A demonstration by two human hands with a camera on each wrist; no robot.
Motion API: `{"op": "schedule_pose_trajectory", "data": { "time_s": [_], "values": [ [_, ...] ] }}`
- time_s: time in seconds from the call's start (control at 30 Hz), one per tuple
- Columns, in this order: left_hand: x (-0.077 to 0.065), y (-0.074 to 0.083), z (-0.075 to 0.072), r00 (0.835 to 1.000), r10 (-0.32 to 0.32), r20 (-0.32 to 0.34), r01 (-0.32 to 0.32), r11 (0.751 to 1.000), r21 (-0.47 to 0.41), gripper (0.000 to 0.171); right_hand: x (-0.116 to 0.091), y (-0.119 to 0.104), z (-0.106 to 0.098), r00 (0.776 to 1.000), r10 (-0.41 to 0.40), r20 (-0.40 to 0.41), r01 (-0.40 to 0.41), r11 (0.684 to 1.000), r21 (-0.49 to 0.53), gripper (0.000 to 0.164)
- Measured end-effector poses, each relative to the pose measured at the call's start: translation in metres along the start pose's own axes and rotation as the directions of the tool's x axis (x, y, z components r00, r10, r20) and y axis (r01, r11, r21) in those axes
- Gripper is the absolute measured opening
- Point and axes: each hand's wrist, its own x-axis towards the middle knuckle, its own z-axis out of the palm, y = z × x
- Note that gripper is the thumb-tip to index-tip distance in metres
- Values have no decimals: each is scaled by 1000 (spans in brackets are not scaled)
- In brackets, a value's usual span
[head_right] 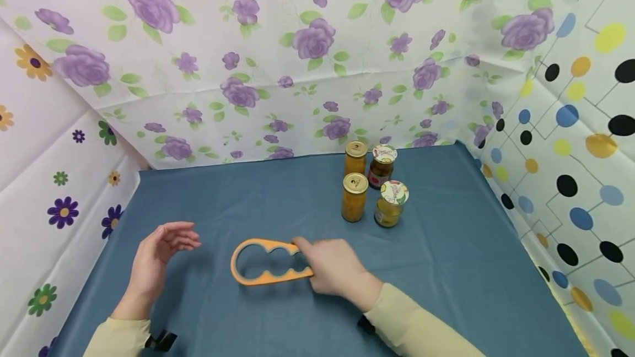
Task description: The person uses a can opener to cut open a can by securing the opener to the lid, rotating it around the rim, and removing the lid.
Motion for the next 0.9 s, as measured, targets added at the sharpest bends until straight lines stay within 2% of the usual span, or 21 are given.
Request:
{"op": "schedule_pose_trajectory", "data": {
  "time_s": [0.2,0.4,0.7,0.9],
  "values": [
    [7,-5,21,1000,9,26,-8,1000,-21,58,-28,25,-31,993,46,-111,-54,996,-66,78],
    [17,-5,43,994,56,89,-51,997,-64,54,-53,47,-56,980,94,-177,-111,990,-87,85],
    [24,-7,66,985,76,156,-61,993,-103,53,-79,67,-85,931,248,-268,-254,967,11,94],
    [28,-11,86,979,79,189,-53,989,-135,53,-93,81,-104,902,287,-321,-295,955,26,100]
  ]
}}
